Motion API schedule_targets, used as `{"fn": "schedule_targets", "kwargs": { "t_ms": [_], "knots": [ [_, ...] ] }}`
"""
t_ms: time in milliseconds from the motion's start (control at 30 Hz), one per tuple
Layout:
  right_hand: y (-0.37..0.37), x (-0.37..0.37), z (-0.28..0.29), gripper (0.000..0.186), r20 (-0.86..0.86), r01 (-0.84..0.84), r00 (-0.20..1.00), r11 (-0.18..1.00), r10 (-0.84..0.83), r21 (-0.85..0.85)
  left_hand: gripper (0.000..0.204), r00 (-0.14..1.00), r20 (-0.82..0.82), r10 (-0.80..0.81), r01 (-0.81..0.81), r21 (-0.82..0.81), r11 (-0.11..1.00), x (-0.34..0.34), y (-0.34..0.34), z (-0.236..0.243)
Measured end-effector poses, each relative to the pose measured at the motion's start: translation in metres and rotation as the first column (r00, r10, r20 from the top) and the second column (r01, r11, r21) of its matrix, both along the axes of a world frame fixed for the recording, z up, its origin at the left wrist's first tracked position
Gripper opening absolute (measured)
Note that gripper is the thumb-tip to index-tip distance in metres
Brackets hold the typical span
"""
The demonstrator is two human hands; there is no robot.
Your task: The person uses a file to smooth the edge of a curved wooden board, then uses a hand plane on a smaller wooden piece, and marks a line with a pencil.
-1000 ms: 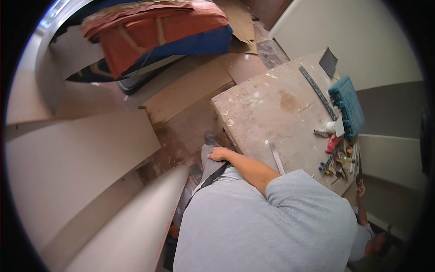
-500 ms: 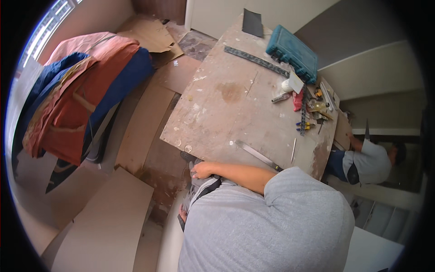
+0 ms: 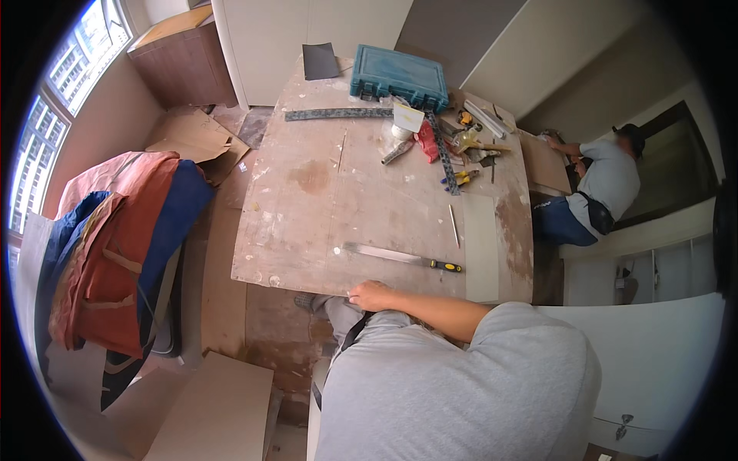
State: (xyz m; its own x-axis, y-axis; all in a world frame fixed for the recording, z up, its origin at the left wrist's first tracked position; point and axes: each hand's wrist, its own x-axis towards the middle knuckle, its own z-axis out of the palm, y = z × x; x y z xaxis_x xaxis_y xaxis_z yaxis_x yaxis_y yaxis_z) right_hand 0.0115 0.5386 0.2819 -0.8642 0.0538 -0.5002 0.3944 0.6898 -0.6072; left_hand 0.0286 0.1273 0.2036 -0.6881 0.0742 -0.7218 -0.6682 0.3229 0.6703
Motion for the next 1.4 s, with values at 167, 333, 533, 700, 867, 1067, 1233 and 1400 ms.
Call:
{"fn": "schedule_targets", "kwargs": {
  "t_ms": [167, 333, 533, 700, 867, 1067, 1233, 1400],
  "knots": [
    [0.059, 0.054, -0.012, 0.029, -0.346, 0.437, 0.852, 0.898, -0.393, 0.056, 0.050, 0.999, 0.018, -0.038, 0.038, 0.005, 0.999, 0.041, -0.012, 0.013],
    [0.192, 0.090, -0.031, 0.030, -0.488, 0.876, 0.459, 0.289, -0.742, 0.385, 0.049, 0.998, 0.002, -0.061, 0.061, 0.017, 0.998, 0.070, -0.019, 0.036],
    [0.288, 0.153, -0.026, 0.025, -0.151, 0.852, 0.314, 0.208, -0.937, 0.481, 0.048, 0.994, -0.055, -0.093, 0.093, 0.007, 0.996, 0.062, -0.033, 0.064],
    [0.277, 0.126, -0.028, 0.013, 0.163, 0.917, 0.377, 0.393, -0.912, 0.074, 0.039, 0.971, -0.202, -0.130, 0.093, -0.183, 0.979, 0.049, -0.038, 0.085],
    [0.151, 0.024, 0.056, 0.015, 0.393, 0.710, 0.517, 0.125, -0.761, -0.693, 0.052, 0.997, -0.028, 0.069, -0.070, -0.055, 0.996, 0.040, -0.027, 0.117],
    [0.038, -0.066, 0.126, 0.015, 0.348, 0.458, 0.798, 0.119, -0.493, -0.881, 0.033, 0.966, -0.212, 0.147, -0.132, 0.080, 0.988, -0.001, 0.027, 0.189],
    [-0.013, -0.087, 0.171, 0.017, 0.270, 0.336, 0.900, 0.151, -0.342, -0.930, 0.030, 0.921, -0.357, 0.155, -0.032, 0.327, 0.944, -0.043, 0.077, 0.252],
    [-0.060, -0.076, 0.175, 0.014, 0.092, 0.152, 0.976, 0.316, -0.197, -0.936, 0.033, 0.887, -0.419, 0.193, -0.039, 0.350, 0.936, -0.054, 0.107, 0.277]
  ]
}}
